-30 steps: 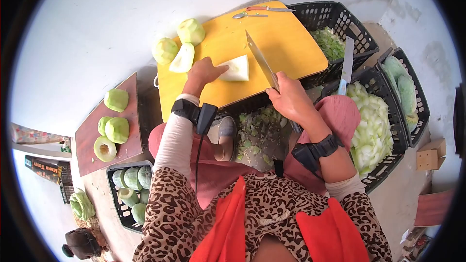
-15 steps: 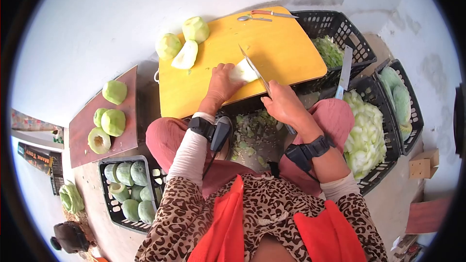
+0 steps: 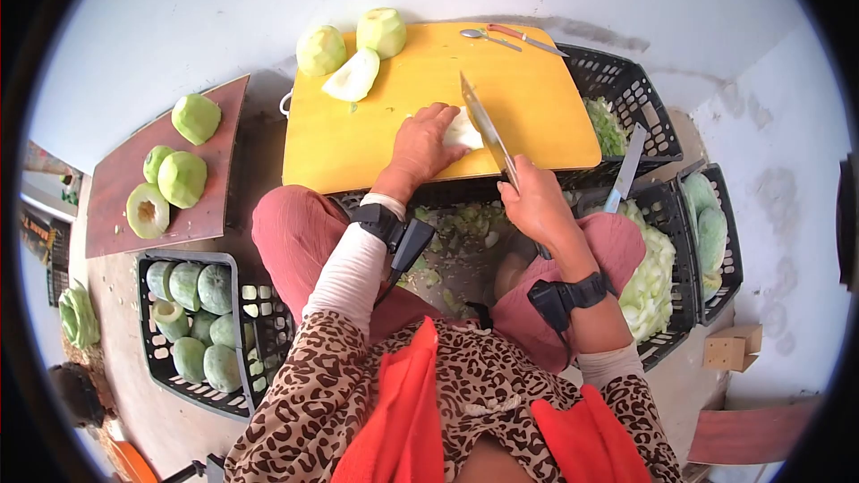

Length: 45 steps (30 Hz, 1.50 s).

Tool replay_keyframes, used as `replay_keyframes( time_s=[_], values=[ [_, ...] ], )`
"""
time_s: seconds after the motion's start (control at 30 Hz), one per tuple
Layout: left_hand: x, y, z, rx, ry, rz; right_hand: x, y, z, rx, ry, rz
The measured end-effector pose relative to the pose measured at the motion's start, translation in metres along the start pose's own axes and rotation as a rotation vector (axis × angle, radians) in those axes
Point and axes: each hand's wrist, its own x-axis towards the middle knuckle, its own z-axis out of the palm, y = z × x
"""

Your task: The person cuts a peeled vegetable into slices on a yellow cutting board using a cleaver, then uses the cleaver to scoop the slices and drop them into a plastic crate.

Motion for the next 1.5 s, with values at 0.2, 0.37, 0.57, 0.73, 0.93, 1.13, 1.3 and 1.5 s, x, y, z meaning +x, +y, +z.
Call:
replay_keyframes(
  time_s=[0.2, 0.37, 0.57, 0.73, 0.93, 1.13, 1.3, 1.5],
  values=[
    [-0.002, -0.003, 0.001, -0.018, -0.005, -0.014, -0.004, -0.012, -0.003, -0.007, 0.083, -0.115],
    [-0.002, -0.005, 0.004, 0.036, 0.012, 0.013, -0.002, -0.013, -0.002, -0.072, 0.047, -0.130],
    [0.000, -0.004, 0.005, 0.080, -0.021, 0.003, 0.002, -0.018, -0.008, -0.138, -0.040, -0.124],
    [0.002, -0.004, 0.003, 0.084, -0.051, -0.016, 0.011, -0.030, -0.019, -0.150, -0.142, -0.064],
    [0.004, -0.007, 0.006, 0.059, -0.071, -0.024, 0.031, -0.024, -0.021, -0.191, -0.223, -0.054],
    [0.004, -0.003, -0.003, 0.037, -0.100, -0.033, 0.055, 0.000, 0.023, -0.210, -0.127, -0.143],
    [0.000, -0.004, -0.001, 0.029, -0.074, -0.028, 0.054, 0.007, 0.023, -0.162, -0.057, -0.108],
    [-0.001, -0.008, 0.004, -0.001, -0.024, -0.017, 0.026, -0.010, 0.000, -0.134, -0.015, -0.125]
  ],
)
